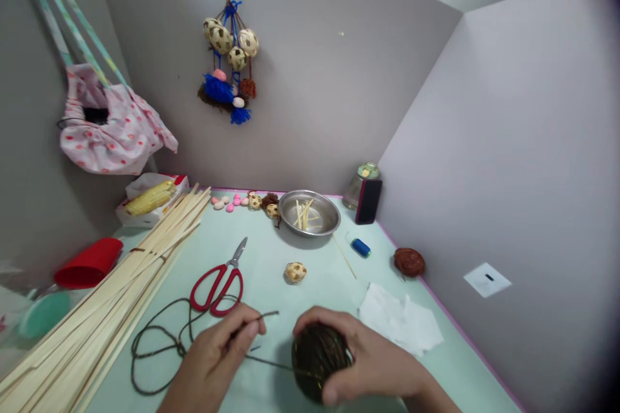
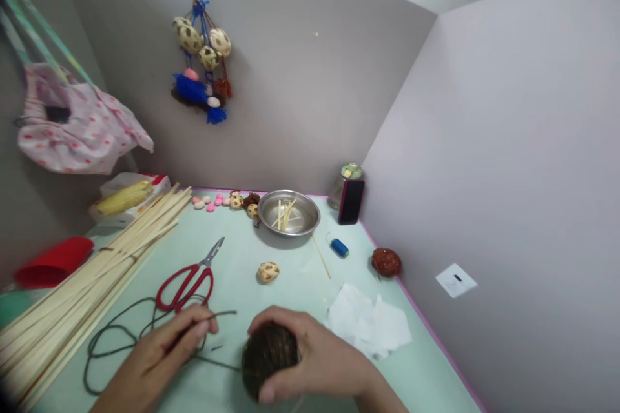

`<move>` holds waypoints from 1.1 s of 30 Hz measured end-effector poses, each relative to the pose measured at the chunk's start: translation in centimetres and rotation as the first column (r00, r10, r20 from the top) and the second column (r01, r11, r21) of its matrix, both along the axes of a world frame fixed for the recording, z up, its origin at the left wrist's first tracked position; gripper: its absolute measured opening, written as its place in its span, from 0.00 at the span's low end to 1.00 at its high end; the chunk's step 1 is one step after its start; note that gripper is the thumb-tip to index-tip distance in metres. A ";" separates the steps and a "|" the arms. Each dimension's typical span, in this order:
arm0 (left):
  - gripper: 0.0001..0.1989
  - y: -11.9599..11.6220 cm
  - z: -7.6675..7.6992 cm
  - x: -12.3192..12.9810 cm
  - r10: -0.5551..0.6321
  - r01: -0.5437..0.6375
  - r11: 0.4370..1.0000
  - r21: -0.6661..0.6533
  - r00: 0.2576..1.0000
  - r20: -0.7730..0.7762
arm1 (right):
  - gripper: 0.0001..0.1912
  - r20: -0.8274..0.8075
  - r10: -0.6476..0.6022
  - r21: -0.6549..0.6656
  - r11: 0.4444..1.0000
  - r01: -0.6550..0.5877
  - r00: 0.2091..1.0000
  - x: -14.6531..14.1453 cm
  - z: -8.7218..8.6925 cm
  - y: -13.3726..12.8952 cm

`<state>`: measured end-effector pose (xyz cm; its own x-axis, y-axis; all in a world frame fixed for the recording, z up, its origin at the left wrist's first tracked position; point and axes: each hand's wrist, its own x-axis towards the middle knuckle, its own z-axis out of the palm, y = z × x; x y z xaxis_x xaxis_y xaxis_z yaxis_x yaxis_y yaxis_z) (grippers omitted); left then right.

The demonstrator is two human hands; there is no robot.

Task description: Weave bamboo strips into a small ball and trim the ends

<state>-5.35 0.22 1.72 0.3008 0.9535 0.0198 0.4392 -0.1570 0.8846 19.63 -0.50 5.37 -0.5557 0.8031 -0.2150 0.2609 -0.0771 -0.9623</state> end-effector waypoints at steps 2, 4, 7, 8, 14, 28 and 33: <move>0.18 0.5 0.1 -1.3 0.110 -0.109 0.994 -0.027 0.993 0.046 | 0.30 0.020 -0.128 0.066 0.990 0.127 0.992 0.4 -0.2 0.4; 0.18 1.1 0.0 -2.5 0.194 -0.192 0.981 -0.033 0.979 0.061 | 0.28 -0.021 -0.213 0.084 0.973 0.214 0.977 0.7 -0.4 0.7; 0.16 2.0 -0.3 -4.2 0.210 -0.211 0.977 0.030 0.978 0.011 | 0.25 -0.002 -0.313 0.124 0.942 0.311 0.950 0.9 -0.6 1.1; 0.15 2.3 -0.3 -4.7 0.183 -0.183 0.982 0.045 0.983 -0.017 | 0.25 0.044 -0.338 0.186 0.927 0.325 0.940 0.9 -0.7 1.2; 0.17 3.7 -0.9 -6.6 0.034 -0.018 0.998 0.063 0.965 -0.261 | 0.33 0.410 -0.170 0.411 0.911 -0.016 0.896 0.3 -0.8 0.6; 0.12 2.6 -0.1 -5.4 -0.090 0.078 0.995 -0.063 0.973 -0.211 | 0.14 0.514 -0.066 0.630 0.706 -0.324 0.856 -8.9 1.8 7.0; 0.11 2.6 -1.1 -4.8 -0.147 0.130 0.989 -0.074 0.942 -0.302 | 0.12 0.744 -0.020 0.496 0.687 -0.531 0.668 -14.3 -1.5 10.5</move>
